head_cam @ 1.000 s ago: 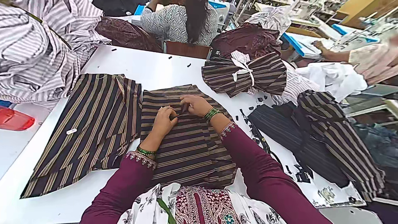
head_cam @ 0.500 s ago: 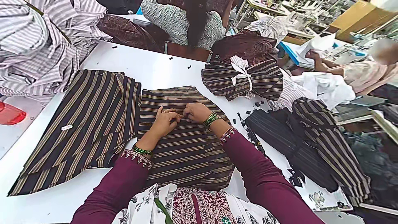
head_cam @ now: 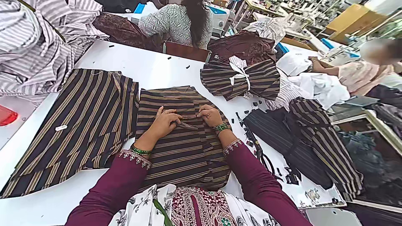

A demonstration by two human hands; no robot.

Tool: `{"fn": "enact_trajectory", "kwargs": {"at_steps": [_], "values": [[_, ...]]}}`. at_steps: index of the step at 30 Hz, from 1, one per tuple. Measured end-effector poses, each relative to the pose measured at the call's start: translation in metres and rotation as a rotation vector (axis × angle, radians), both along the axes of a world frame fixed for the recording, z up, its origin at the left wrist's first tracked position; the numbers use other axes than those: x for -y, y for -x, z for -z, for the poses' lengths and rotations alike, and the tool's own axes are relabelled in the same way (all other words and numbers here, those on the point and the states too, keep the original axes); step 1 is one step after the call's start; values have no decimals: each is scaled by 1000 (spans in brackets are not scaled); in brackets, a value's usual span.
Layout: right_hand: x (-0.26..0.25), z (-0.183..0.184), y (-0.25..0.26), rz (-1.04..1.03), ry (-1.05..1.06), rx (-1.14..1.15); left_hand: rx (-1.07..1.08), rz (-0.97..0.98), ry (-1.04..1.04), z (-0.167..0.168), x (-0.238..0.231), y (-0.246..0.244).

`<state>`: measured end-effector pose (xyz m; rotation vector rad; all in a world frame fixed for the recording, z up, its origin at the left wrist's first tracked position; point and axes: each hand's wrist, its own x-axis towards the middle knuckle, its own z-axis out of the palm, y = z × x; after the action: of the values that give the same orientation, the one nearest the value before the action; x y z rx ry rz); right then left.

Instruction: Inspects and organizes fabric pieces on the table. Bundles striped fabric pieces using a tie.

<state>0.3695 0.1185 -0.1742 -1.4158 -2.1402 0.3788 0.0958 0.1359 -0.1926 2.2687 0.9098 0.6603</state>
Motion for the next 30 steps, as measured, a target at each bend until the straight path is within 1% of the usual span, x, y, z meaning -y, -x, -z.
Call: {"fn": "enact_trajectory", "kwargs": {"at_steps": [2,5,10,13,16,18,20,22,23,26,28,30], "values": [[1,-2,3,4,9,84,-5,7,15,-1,0,1],[5,-4,3,58,51,118,-15,8,61,0,-2,2],[8,-3,4,107,4,127,-27,-29,98,-2,-4,1],[12,-3,8,109,-20,194,-28,-42,118,-3,-4,1],[14,-18,13,132,116,251,-19,-14,112,-3,-5,1],[18,-24,10,132,151,168,-26,12,103,-3,-4,2],[22,-24,7,64,90,10,-24,27,91,-3,-4,2],[26,-23,9,-32,105,-65,-30,42,82,-2,-4,2],[27,-25,11,-79,148,-41,-33,47,73,-1,-4,1],[24,-24,17,-182,266,132,-33,53,66,0,-5,2],[21,-18,15,-220,244,162,-31,50,72,0,-5,2],[19,-17,12,-244,233,130,-30,36,78,-2,-5,2]]}}
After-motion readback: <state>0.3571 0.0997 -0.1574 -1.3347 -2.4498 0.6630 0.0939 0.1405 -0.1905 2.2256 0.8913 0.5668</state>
